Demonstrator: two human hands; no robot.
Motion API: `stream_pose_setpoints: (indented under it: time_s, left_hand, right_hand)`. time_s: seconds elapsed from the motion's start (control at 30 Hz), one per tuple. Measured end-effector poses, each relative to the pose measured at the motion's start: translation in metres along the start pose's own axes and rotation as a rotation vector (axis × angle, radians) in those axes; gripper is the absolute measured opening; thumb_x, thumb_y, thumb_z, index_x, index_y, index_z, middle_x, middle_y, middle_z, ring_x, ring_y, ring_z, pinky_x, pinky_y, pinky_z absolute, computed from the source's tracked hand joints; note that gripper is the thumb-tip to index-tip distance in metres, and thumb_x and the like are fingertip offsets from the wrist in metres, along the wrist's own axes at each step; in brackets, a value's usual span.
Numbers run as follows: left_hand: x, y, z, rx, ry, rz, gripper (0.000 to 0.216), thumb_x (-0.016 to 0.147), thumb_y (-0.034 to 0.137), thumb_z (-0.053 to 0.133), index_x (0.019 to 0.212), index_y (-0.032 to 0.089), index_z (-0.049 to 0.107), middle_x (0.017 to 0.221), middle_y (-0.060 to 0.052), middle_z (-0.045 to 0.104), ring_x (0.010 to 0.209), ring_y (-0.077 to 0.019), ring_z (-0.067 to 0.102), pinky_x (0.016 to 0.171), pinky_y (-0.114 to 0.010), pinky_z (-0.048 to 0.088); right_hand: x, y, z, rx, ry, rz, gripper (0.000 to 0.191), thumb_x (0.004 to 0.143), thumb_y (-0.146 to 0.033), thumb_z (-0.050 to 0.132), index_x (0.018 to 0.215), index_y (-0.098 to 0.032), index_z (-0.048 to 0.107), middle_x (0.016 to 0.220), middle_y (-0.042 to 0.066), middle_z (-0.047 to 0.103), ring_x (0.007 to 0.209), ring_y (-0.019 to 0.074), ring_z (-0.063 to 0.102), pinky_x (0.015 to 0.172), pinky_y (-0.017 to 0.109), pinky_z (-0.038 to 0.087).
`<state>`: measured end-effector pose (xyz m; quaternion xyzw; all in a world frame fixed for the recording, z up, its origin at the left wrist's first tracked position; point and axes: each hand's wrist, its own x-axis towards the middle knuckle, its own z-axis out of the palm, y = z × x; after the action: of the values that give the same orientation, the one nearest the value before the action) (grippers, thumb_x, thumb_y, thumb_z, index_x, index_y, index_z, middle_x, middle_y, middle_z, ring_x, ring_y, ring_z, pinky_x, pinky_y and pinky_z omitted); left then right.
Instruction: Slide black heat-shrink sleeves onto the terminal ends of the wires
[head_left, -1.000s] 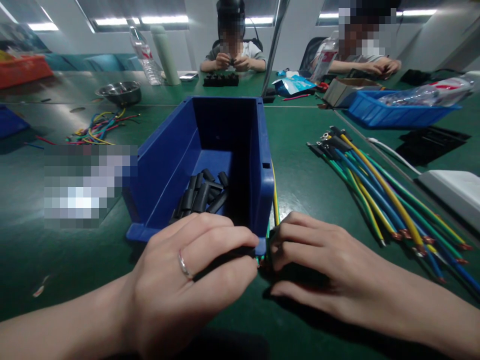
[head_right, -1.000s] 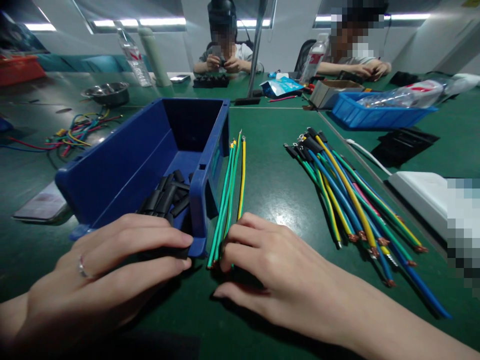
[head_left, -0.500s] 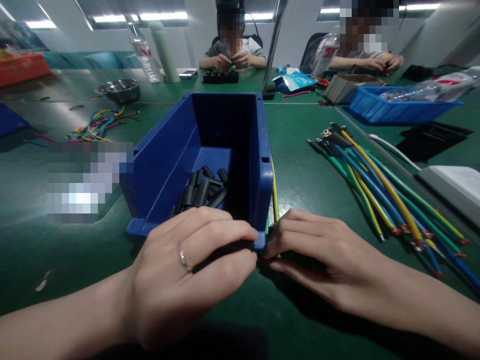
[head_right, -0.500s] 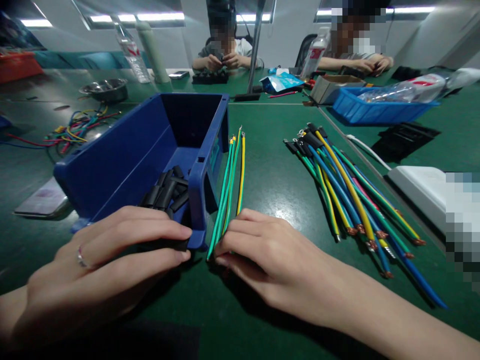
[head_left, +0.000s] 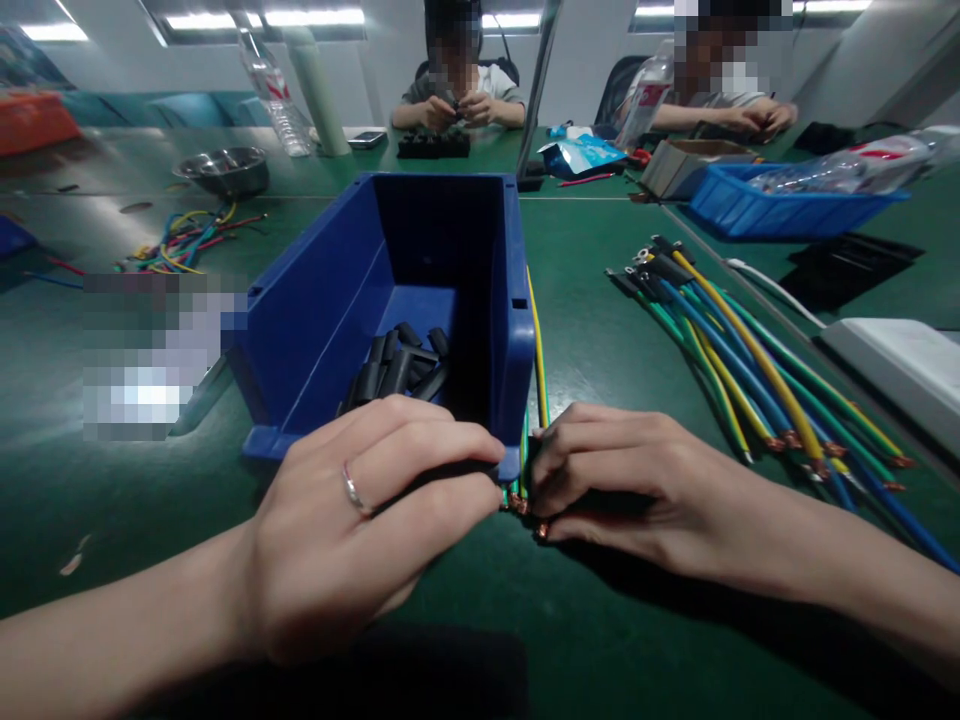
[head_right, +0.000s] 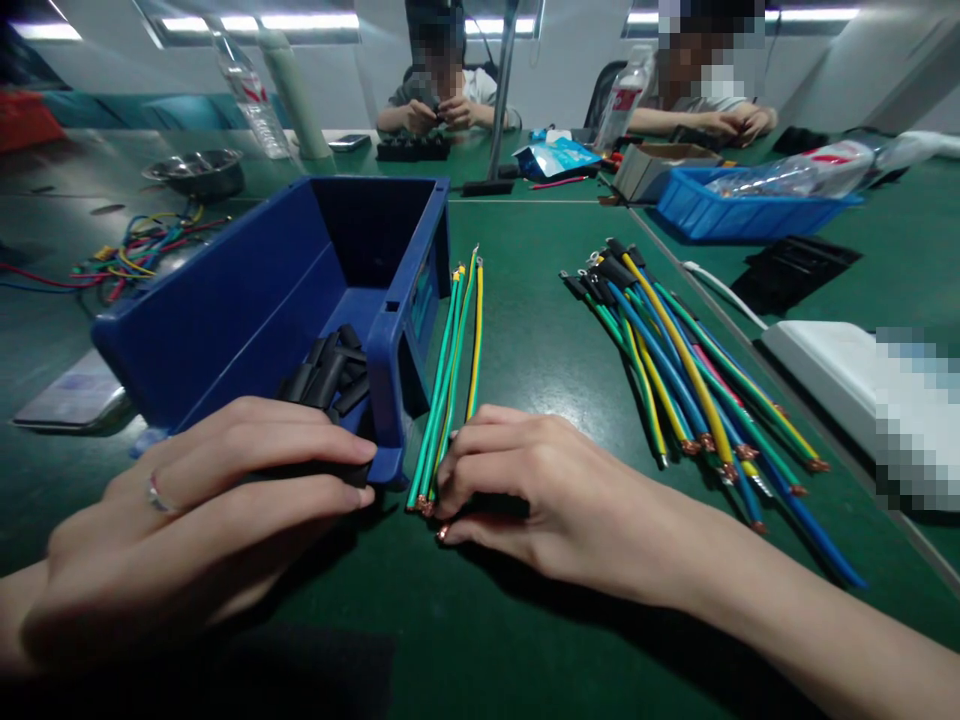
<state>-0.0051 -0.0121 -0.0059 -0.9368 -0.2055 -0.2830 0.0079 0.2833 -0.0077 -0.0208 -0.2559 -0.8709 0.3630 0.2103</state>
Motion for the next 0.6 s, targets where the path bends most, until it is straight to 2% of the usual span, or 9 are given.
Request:
stream_pose_setpoints:
  time_s: [0.17,0.3,0.37,0.5,0.6]
  left_hand:
    - [0.000,0.004,0.002,-0.024,0.001,-0.021,0.021,0.108,0.011,0.053,0.121,0.020,0.067,0.117,-0.007,0.080,0.109,-0.0184,0.074,0.101,-0.030,0.061]
    - [0.001,0.002,0.005,-0.024,0.032,-0.023,0.020,0.108,0.012,0.054,0.119,0.019,0.069,0.117,-0.007,0.080,0.108,-0.0179,0.074,0.099,-0.030,0.062]
    - [0.002,0.000,0.005,-0.021,0.044,0.001,0.018,0.108,0.013,0.055,0.117,0.018,0.070,0.115,-0.007,0.081,0.107,-0.0169,0.074,0.098,-0.028,0.062]
    - [0.004,-0.001,0.008,-0.031,0.090,0.014,0.019,0.110,0.013,0.053,0.112,0.018,0.071,0.110,-0.006,0.080,0.105,-0.0154,0.072,0.097,-0.026,0.060]
    - [0.004,0.000,0.014,-0.055,0.151,-0.007,0.025,0.114,0.016,0.046,0.111,0.019,0.071,0.110,-0.005,0.079,0.105,-0.0151,0.069,0.098,-0.026,0.057]
  right_hand:
    - [0.000,-0.005,-0.001,-0.047,-0.029,0.005,0.014,0.108,-0.021,0.063,0.096,-0.020,0.071,0.102,0.001,0.073,0.097,0.0142,0.063,0.086,0.031,0.047]
    - [-0.002,-0.020,-0.005,-0.324,-0.166,0.016,0.019,0.106,-0.014,0.056,0.106,-0.023,0.073,0.109,0.005,0.071,0.101,0.0197,0.061,0.080,0.033,0.050]
    - [-0.003,-0.026,-0.003,-0.439,-0.188,-0.028,0.020,0.102,-0.011,0.057,0.104,-0.023,0.073,0.112,0.006,0.071,0.101,0.0211,0.061,0.077,0.034,0.051]
    - [-0.002,-0.025,0.009,-0.564,-0.079,-0.142,0.026,0.110,-0.016,0.050,0.091,-0.021,0.067,0.105,0.003,0.071,0.094,0.0198,0.058,0.073,0.034,0.047]
    - [0.000,-0.017,0.019,-0.556,0.011,-0.212,0.034,0.114,-0.017,0.041,0.090,-0.018,0.064,0.095,0.001,0.069,0.084,0.0178,0.051,0.073,0.033,0.043]
